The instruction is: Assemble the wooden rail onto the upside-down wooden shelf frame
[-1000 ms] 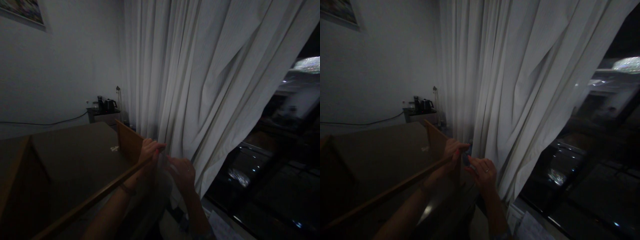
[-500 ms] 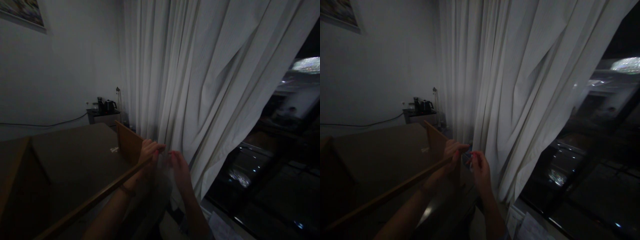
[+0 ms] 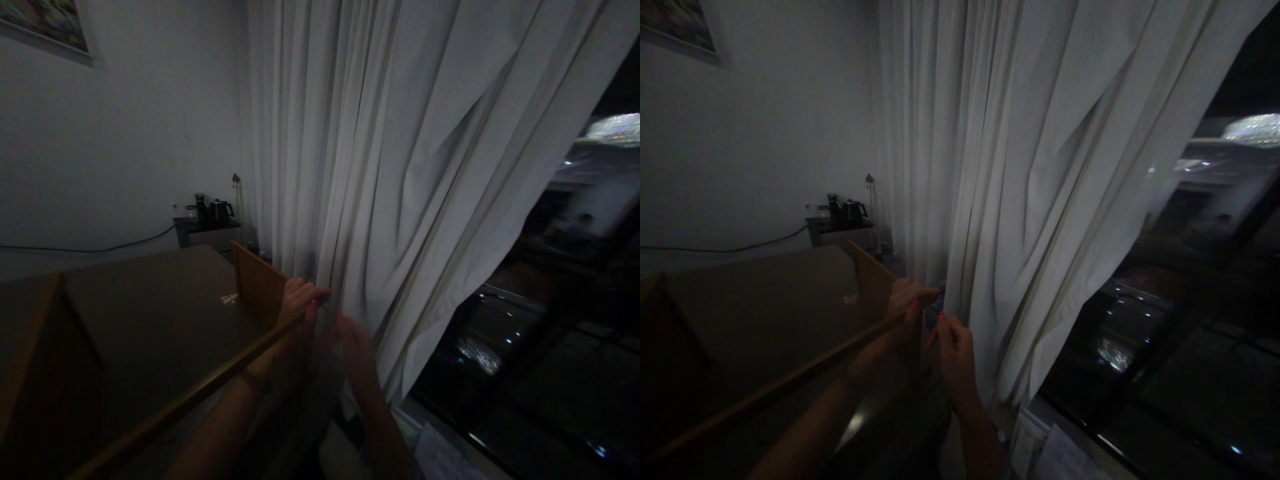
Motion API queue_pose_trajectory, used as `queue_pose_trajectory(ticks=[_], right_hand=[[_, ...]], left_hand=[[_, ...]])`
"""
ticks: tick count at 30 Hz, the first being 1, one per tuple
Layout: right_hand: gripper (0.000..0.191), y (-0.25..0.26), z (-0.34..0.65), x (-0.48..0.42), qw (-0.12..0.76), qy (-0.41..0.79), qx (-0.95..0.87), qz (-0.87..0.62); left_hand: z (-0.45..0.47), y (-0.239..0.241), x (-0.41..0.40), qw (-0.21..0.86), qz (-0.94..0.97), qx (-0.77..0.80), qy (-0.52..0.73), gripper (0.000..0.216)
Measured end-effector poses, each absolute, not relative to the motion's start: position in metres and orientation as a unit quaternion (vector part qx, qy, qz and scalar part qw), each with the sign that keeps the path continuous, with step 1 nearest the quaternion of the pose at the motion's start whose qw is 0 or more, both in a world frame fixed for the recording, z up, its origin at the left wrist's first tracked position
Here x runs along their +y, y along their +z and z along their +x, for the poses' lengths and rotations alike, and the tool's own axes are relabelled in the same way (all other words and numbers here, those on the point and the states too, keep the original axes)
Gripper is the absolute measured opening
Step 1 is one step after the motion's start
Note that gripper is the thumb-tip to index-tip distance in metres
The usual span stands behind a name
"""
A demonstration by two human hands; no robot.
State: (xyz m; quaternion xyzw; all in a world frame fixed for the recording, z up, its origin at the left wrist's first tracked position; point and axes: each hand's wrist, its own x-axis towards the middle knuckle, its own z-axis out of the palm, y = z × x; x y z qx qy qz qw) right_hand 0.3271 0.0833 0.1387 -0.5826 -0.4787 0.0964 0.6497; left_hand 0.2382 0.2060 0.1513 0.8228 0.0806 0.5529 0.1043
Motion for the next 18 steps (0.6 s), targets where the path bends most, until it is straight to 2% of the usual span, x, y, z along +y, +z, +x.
queue_pose_trajectory(ticks=[3, 5, 7, 9, 12, 15, 18], right_hand=[[0.055, 0.14, 0.321, 0.085, 0.693, 0.253, -0.419, -0.53], [0.055, 0.139, 0.32, 0.086, 0.695, 0.291, -0.408, -0.515], [0.055, 0.136, 0.323, 0.086, 0.681, 0.279, -0.423, -0.529], [0.051, 0.133, 0.326, 0.086, 0.665, 0.202, -0.451, -0.559], [0.035, 0.13, 0.335, 0.084, 0.63, -0.026, -0.496, -0.596], [0.024, 0.129, 0.343, 0.081, 0.534, -0.228, -0.557, -0.594], [0.018, 0.131, 0.35, 0.078, 0.427, -0.318, -0.607, -0.59]], left_hand=[[0.234, 0.154, 0.202, 0.12, 0.832, 0.094, 0.534, 0.06], [0.235, 0.153, 0.202, 0.123, 0.833, 0.093, 0.531, 0.06], [0.237, 0.15, 0.205, 0.116, 0.829, 0.084, 0.541, 0.063], [0.24, 0.147, 0.208, 0.107, 0.822, 0.08, 0.554, 0.063], [0.24, 0.147, 0.209, 0.1, 0.822, 0.083, 0.554, 0.063], [0.237, 0.15, 0.206, 0.108, 0.827, 0.082, 0.546, 0.058], [0.237, 0.151, 0.205, 0.103, 0.822, 0.065, 0.556, 0.056]])
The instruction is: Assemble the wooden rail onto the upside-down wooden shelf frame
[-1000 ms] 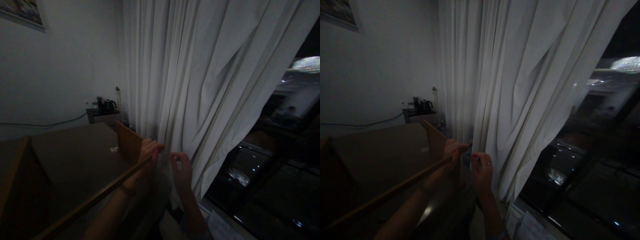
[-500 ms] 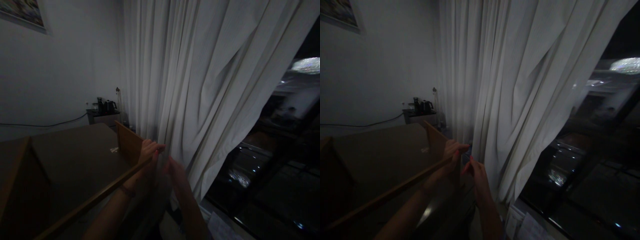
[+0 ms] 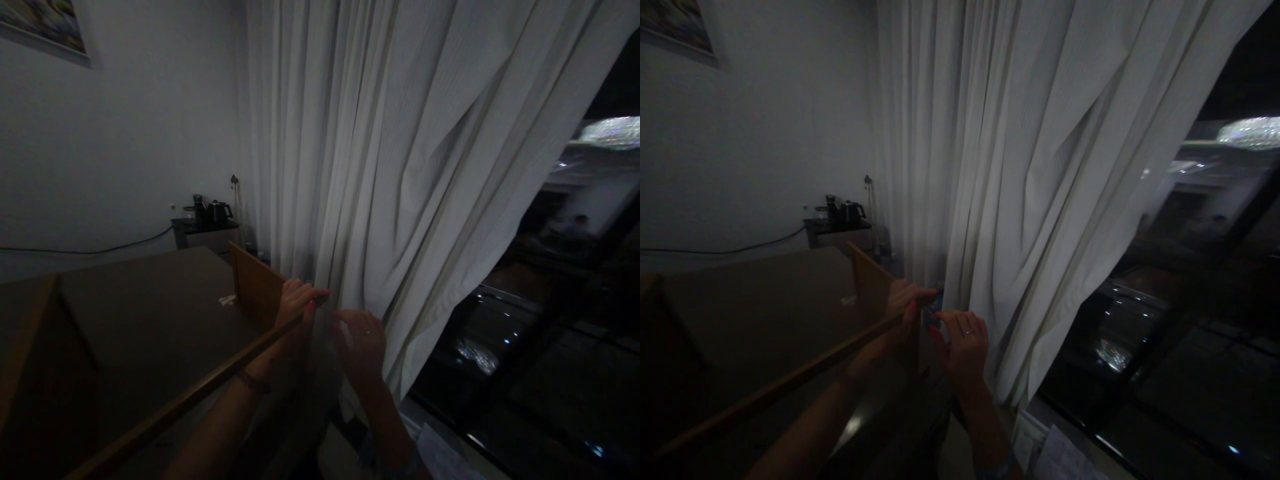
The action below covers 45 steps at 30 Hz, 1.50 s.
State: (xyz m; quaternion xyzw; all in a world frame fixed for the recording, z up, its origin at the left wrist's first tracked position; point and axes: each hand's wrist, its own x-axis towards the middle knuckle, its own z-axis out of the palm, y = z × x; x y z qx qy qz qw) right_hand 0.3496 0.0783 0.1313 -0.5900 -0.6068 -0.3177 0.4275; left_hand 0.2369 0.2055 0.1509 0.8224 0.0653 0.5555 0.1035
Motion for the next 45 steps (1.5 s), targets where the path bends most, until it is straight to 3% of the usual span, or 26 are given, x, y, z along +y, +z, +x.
queue_pose_trajectory(ticks=[6, 10, 12, 17, 21, 24, 26, 30, 33, 36, 40, 45], right_hand=[[0.019, 0.133, 0.352, 0.076, 0.37, -0.354, -0.623, -0.591], [0.041, 0.138, 0.348, 0.079, 0.417, -0.308, -0.595, -0.614], [0.052, 0.141, 0.344, 0.084, 0.501, -0.2, -0.566, -0.624], [0.063, 0.138, 0.335, 0.094, 0.673, 0.217, -0.457, -0.54], [0.062, 0.131, 0.332, 0.094, 0.693, 0.266, -0.439, -0.506], [0.058, 0.13, 0.333, 0.091, 0.682, 0.212, -0.443, -0.542], [0.049, 0.13, 0.337, 0.089, 0.661, 0.086, -0.457, -0.589], [0.031, 0.13, 0.346, 0.083, 0.522, -0.224, -0.533, -0.627], [0.031, 0.132, 0.351, 0.079, 0.431, -0.332, -0.575, -0.612], [0.033, 0.134, 0.351, 0.079, 0.414, -0.358, -0.574, -0.609], [0.049, 0.133, 0.345, 0.082, 0.407, -0.35, -0.556, -0.634], [0.06, 0.131, 0.331, 0.083, 0.457, -0.244, -0.519, -0.679]], left_hand=[[0.239, 0.149, 0.208, 0.11, 0.828, 0.077, 0.545, 0.06], [0.238, 0.149, 0.207, 0.112, 0.83, 0.096, 0.539, 0.064], [0.239, 0.148, 0.208, 0.11, 0.826, 0.092, 0.545, 0.065], [0.241, 0.146, 0.211, 0.107, 0.824, 0.092, 0.549, 0.066], [0.24, 0.148, 0.208, 0.109, 0.824, 0.091, 0.548, 0.065], [0.238, 0.151, 0.206, 0.112, 0.825, 0.087, 0.547, 0.062], [0.238, 0.151, 0.206, 0.105, 0.827, 0.092, 0.544, 0.063], [0.24, 0.147, 0.21, 0.096, 0.825, 0.087, 0.55, 0.065], [0.243, 0.144, 0.213, 0.094, 0.818, 0.086, 0.56, 0.065], [0.245, 0.142, 0.214, 0.09, 0.815, 0.076, 0.568, 0.063], [0.244, 0.144, 0.213, 0.089, 0.808, 0.065, 0.579, 0.06], [0.235, 0.15, 0.203, 0.129, 0.837, 0.108, 0.521, 0.054]])
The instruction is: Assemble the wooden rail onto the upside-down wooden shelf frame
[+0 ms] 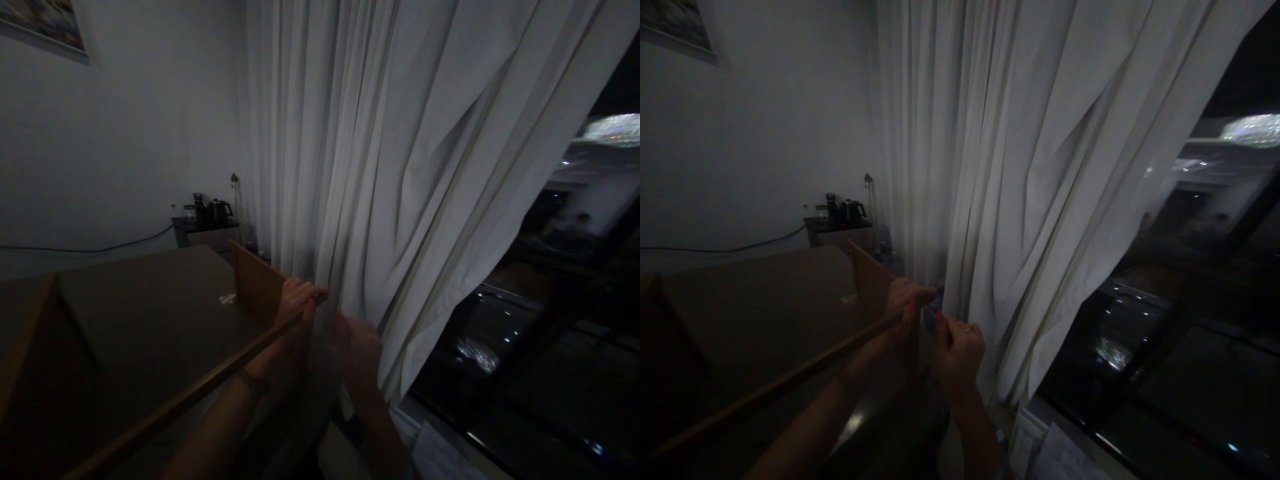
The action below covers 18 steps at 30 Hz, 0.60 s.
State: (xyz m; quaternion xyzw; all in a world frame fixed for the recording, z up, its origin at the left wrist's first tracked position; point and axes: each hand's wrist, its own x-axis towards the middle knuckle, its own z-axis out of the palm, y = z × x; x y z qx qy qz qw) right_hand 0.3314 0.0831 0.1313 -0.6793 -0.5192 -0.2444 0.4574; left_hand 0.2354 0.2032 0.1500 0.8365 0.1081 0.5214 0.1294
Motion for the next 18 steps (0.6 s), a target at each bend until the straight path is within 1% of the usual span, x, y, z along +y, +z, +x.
queue_pose_trajectory(ticks=[4, 7, 10, 14, 18], right_hand=[[0.061, 0.132, 0.324, 0.083, 0.487, -0.193, -0.49, -0.697], [0.059, 0.132, 0.324, 0.084, 0.526, -0.125, -0.465, -0.701], [0.06, 0.131, 0.326, 0.084, 0.574, -0.012, -0.442, -0.69], [0.067, 0.132, 0.327, 0.083, 0.607, 0.153, -0.43, -0.65], [0.061, 0.137, 0.327, 0.083, 0.671, 0.269, -0.391, -0.569]], left_hand=[[0.23, 0.155, 0.197, 0.133, 0.839, 0.109, 0.516, 0.053], [0.231, 0.156, 0.197, 0.124, 0.838, 0.102, 0.521, 0.054], [0.235, 0.152, 0.204, 0.092, 0.829, 0.083, 0.546, 0.06], [0.242, 0.147, 0.212, 0.074, 0.817, 0.065, 0.568, 0.06], [0.241, 0.147, 0.212, 0.071, 0.815, 0.062, 0.571, 0.059]])
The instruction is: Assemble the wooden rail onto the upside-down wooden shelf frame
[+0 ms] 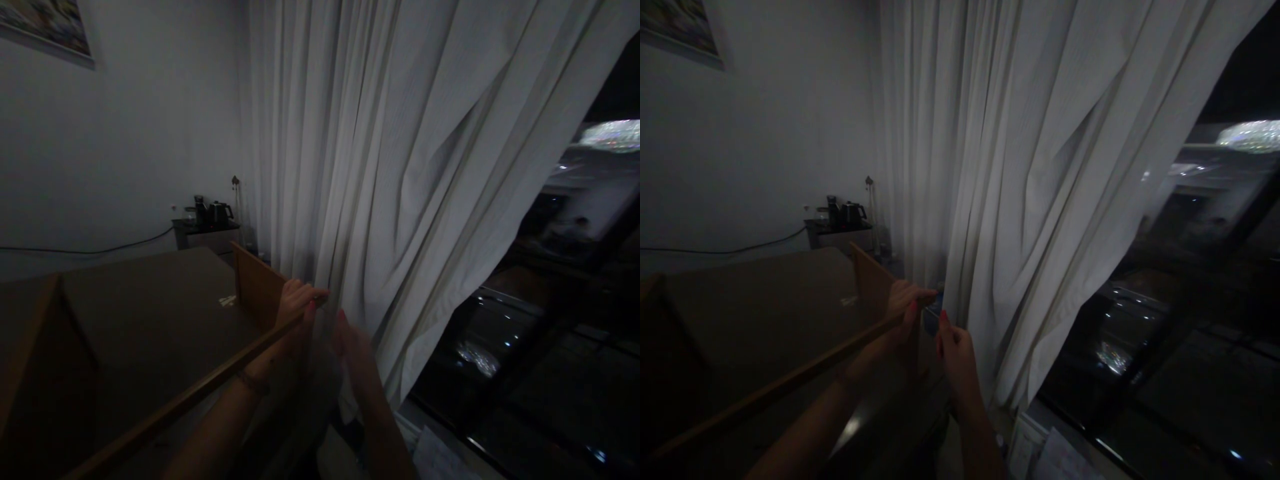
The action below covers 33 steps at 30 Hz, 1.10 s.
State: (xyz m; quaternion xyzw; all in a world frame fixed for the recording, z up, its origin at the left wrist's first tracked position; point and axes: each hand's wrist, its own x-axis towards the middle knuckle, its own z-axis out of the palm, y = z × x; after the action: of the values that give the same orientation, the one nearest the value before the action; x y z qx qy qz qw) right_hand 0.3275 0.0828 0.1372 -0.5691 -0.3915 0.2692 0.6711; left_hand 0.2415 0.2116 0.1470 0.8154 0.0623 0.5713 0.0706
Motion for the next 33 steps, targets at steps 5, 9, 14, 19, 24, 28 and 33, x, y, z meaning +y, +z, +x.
queue_pose_trajectory(ticks=[5, 9, 14, 19, 24, 28, 33], right_hand=[[0.055, 0.138, 0.327, 0.089, 0.715, 0.358, -0.373, -0.47], [0.053, 0.137, 0.321, 0.087, 0.722, 0.42, -0.364, -0.412], [0.05, 0.14, 0.317, 0.075, 0.711, 0.595, -0.294, -0.23], [0.047, 0.147, 0.319, 0.075, 0.698, 0.645, -0.261, -0.173], [0.052, 0.146, 0.321, 0.084, 0.698, 0.504, -0.359, -0.361], [0.049, 0.147, 0.321, 0.082, 0.701, 0.513, -0.354, -0.346], [0.046, 0.15, 0.318, 0.079, 0.719, 0.517, -0.341, -0.316]], left_hand=[[0.24, 0.148, 0.209, 0.082, 0.82, 0.073, 0.562, 0.057], [0.243, 0.146, 0.213, 0.062, 0.813, 0.06, 0.576, 0.055], [0.244, 0.145, 0.214, 0.056, 0.811, 0.052, 0.58, 0.056], [0.245, 0.142, 0.215, 0.061, 0.816, 0.073, 0.57, 0.06], [0.244, 0.143, 0.214, 0.07, 0.822, 0.08, 0.56, 0.058], [0.244, 0.143, 0.212, 0.084, 0.822, 0.093, 0.556, 0.061], [0.244, 0.144, 0.212, 0.077, 0.822, 0.088, 0.558, 0.061]])
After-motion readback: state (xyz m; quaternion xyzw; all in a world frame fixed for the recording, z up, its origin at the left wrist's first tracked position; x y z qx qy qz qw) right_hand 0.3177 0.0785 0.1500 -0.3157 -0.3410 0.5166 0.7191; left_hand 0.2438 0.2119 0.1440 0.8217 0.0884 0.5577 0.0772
